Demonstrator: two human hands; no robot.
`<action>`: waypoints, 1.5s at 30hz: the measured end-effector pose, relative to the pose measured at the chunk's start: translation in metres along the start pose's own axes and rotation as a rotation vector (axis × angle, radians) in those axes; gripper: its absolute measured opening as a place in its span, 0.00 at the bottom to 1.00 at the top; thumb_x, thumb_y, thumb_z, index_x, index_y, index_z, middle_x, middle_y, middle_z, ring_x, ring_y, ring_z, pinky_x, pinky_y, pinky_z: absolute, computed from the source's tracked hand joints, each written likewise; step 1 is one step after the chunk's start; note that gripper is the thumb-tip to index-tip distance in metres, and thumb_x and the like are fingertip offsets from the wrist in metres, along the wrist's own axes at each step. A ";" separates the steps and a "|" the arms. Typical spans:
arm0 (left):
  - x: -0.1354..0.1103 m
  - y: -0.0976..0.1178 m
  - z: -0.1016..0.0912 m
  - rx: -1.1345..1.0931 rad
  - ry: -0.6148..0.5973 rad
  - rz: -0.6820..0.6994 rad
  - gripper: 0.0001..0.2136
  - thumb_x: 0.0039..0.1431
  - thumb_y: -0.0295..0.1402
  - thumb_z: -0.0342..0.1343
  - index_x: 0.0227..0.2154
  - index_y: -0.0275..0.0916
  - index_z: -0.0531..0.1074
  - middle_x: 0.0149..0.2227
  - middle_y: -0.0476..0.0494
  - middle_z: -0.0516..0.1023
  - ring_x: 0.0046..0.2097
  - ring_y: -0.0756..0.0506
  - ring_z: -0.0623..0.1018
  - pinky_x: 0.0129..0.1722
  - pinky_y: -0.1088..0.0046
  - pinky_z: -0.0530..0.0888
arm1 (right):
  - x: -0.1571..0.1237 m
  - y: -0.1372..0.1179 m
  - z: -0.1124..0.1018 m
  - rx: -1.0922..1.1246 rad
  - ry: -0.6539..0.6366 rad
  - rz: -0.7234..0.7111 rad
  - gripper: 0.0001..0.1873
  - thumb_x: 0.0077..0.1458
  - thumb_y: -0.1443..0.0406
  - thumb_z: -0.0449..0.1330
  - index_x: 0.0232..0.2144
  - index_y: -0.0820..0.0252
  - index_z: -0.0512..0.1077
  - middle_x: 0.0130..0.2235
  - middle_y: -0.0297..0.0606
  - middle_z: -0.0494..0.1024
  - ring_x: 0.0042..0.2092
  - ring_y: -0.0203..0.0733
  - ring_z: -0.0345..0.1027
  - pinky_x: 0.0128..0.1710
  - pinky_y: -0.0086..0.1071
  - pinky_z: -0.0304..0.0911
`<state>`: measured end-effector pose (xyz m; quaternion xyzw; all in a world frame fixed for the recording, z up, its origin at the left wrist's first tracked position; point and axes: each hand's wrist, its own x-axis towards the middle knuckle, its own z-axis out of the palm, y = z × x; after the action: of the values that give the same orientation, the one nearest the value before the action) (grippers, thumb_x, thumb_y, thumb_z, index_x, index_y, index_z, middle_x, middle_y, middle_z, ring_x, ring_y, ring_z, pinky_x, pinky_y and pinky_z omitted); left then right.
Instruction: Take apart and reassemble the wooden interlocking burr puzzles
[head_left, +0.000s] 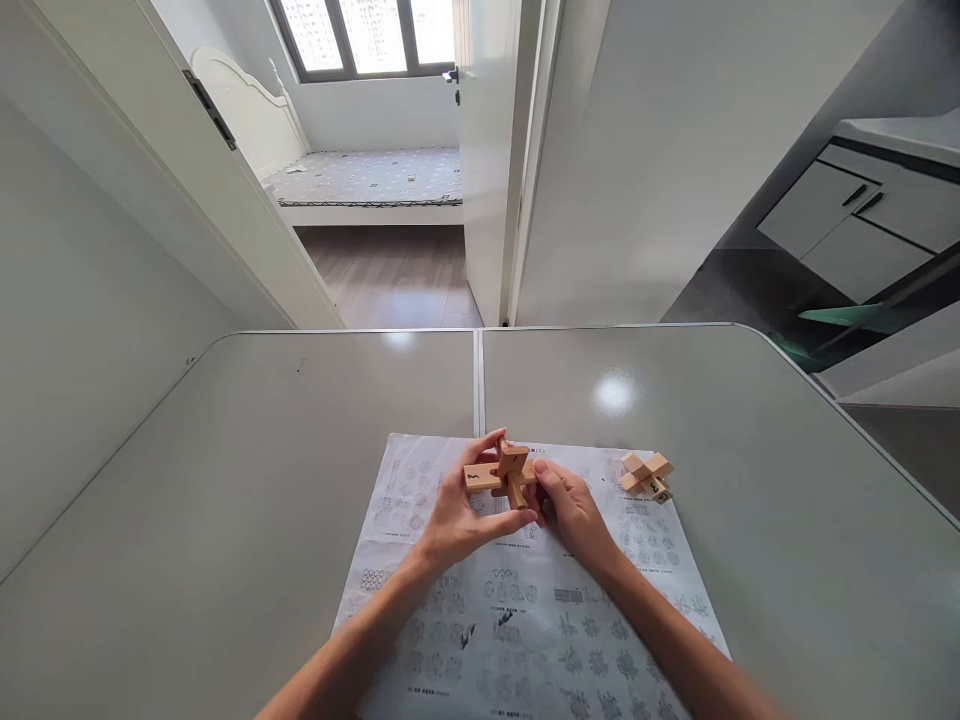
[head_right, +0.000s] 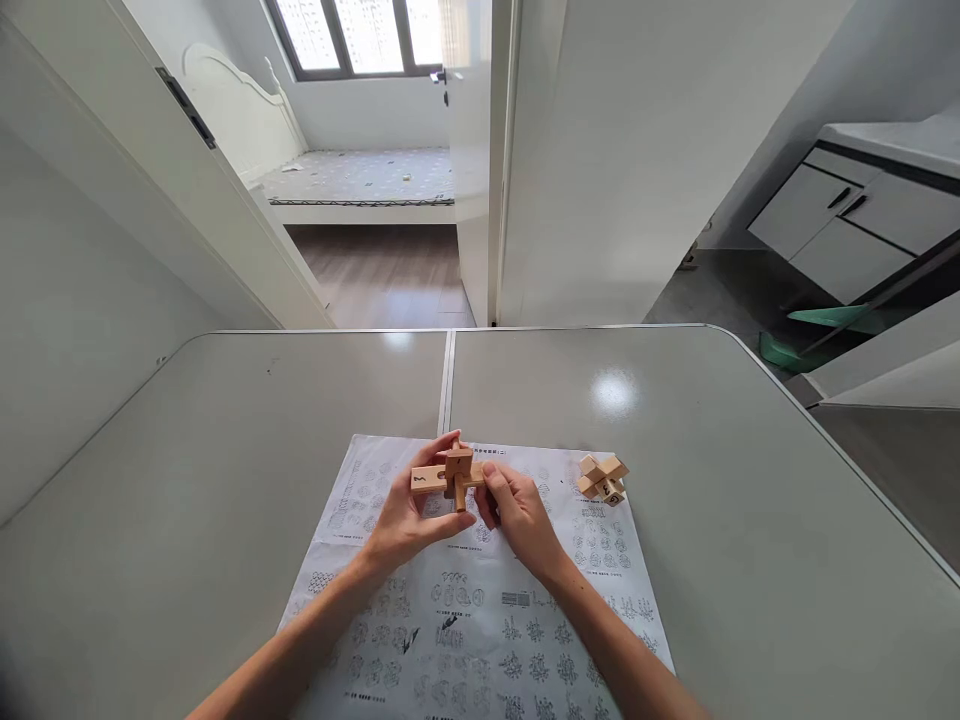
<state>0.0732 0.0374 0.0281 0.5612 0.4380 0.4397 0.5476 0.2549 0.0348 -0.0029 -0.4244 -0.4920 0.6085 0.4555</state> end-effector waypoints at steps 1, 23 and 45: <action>0.000 -0.001 0.000 0.008 -0.005 0.003 0.43 0.45 0.38 0.78 0.65 0.44 0.68 0.56 0.38 0.79 0.59 0.35 0.78 0.62 0.57 0.75 | 0.000 0.000 -0.001 -0.008 -0.016 -0.002 0.29 0.72 0.44 0.52 0.24 0.55 0.65 0.21 0.29 0.66 0.24 0.37 0.56 0.28 0.33 0.54; 0.000 -0.003 0.001 -0.086 -0.034 0.076 0.44 0.48 0.33 0.78 0.67 0.49 0.64 0.68 0.36 0.71 0.61 0.35 0.79 0.62 0.56 0.76 | 0.003 -0.003 -0.007 0.088 -0.026 0.024 0.25 0.70 0.47 0.56 0.25 0.56 0.67 0.20 0.28 0.68 0.22 0.36 0.56 0.27 0.33 0.53; 0.001 -0.003 0.004 -0.024 -0.031 0.152 0.21 0.58 0.34 0.72 0.54 0.46 0.78 0.63 0.38 0.72 0.49 0.42 0.83 0.50 0.63 0.81 | 0.004 0.002 -0.006 0.122 0.056 0.014 0.24 0.70 0.48 0.56 0.26 0.55 0.65 0.19 0.27 0.67 0.22 0.34 0.55 0.25 0.31 0.52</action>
<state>0.0776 0.0376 0.0249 0.5929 0.3803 0.4767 0.5259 0.2598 0.0399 -0.0059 -0.4162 -0.4382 0.6283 0.4900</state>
